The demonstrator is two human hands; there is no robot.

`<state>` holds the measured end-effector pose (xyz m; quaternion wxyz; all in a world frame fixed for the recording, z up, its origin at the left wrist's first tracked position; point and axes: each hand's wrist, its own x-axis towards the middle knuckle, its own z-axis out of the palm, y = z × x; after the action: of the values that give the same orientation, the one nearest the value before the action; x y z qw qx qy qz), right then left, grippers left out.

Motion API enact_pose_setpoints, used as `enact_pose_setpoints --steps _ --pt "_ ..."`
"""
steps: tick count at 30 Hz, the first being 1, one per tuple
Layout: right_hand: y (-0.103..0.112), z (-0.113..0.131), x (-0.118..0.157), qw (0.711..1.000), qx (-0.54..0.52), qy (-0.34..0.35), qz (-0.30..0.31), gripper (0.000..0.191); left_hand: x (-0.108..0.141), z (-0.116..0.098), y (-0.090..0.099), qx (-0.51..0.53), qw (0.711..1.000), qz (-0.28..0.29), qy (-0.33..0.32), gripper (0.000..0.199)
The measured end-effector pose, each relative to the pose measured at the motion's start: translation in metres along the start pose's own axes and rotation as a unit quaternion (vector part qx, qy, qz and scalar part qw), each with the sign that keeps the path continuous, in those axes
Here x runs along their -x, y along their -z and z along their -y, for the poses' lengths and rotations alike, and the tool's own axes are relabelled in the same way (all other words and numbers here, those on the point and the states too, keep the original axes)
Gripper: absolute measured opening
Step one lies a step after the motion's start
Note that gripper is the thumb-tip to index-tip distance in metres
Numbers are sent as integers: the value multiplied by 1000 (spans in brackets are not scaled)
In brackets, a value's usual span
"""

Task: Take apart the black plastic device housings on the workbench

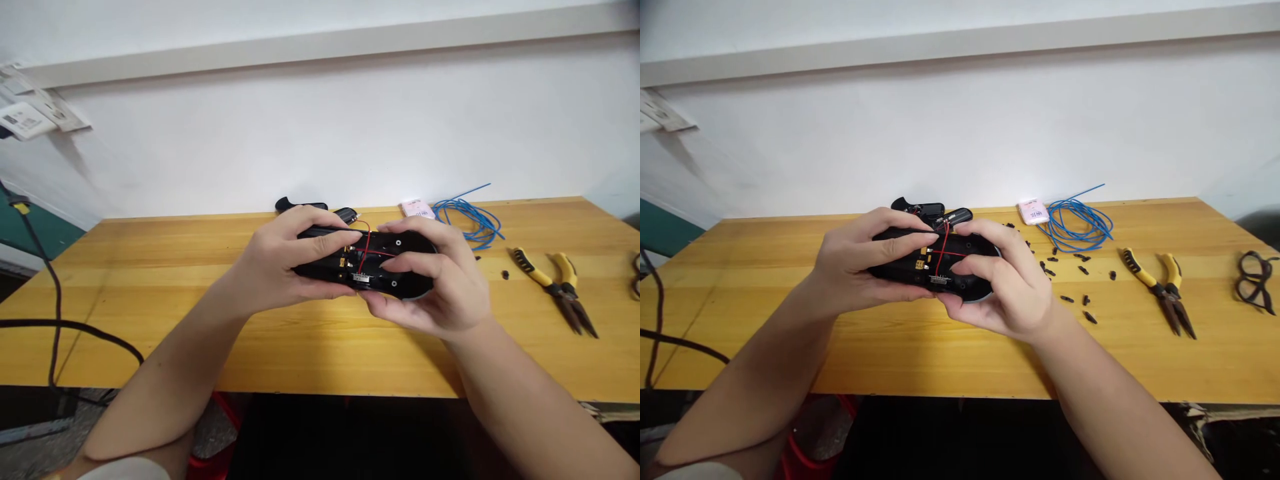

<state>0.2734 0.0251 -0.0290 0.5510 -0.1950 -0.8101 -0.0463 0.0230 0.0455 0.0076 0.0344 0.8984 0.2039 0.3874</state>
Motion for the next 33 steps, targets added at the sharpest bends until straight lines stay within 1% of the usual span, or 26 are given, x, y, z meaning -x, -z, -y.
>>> enact_pose_setpoints --steps 3,7,9,16,20,23,27,31,33 --pt "0 0 0 1000 1 -12 9 48 1 2 -2 -3 1000 -1 -13 55" --pt "-3 -4 1 999 24 38 -27 45 1 5 -4 -22 998 -18 -60 56" --pt "-4 -6 2 998 17 46 -33 45 1 6 -5 -24 996 -30 -75 56" --pt "-4 -8 3 998 19 39 -34 45 1 4 -8 -38 995 -25 -88 58" --pt "-5 -8 3 998 29 38 -29 45 2 6 -12 -49 993 -29 -102 58" --pt "-7 -10 4 998 28 40 -37 45 2 8 -14 -53 993 -36 -104 57" --pt "-9 -12 5 999 11 32 -43 52 3 10 -15 -42 992 -44 -107 55" --pt "-9 -15 5 999 -31 4 -9 67 4 12 -14 -12 996 -37 -76 53" --pt "-9 -15 6 999 -43 -10 4 71 4 12 -13 -9 997 -32 -67 53"
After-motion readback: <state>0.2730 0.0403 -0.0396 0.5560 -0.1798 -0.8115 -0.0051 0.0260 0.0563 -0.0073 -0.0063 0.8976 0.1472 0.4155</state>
